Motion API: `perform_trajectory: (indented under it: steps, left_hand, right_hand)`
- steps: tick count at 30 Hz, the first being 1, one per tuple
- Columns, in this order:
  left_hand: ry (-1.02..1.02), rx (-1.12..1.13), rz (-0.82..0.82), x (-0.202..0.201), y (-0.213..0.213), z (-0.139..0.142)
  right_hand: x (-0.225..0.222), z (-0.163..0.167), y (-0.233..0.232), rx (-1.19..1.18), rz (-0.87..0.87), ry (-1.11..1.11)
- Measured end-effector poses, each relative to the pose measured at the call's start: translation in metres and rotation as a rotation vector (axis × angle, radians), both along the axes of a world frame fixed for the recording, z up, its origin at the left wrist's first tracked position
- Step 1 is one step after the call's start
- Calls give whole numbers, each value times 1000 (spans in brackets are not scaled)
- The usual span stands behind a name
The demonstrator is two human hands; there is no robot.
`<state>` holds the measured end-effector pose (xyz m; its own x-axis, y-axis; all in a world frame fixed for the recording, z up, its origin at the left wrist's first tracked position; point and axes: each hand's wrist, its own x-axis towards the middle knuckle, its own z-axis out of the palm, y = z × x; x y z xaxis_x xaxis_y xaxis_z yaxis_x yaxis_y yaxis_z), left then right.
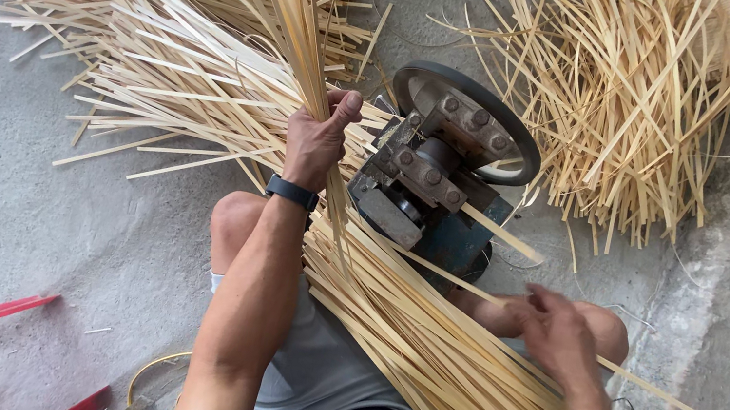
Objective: The person sits on the floor and feeds long bamboo strips through a manual splitting machine. They hold the strips with both hands, guide them through the blades, and collect the split pieces into a growing pile on the floor.
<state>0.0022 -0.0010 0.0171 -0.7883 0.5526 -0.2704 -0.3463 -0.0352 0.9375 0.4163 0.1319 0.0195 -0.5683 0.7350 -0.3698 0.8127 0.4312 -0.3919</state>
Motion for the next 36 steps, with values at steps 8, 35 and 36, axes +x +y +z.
perform_trajectory:
  steps: [8,35,36]
  left_hand:
    - [-26,-17,33,-3,-4,-1]
    - [-63,162,-17,-1,8,-2]
    - [-68,181,-11,-1,8,-1]
  right_hand:
    - [81,0,29,-160,-196,36]
    - [0,24,-10,-147,-147,61]
    - [0,16,-18,-214,-98,16]
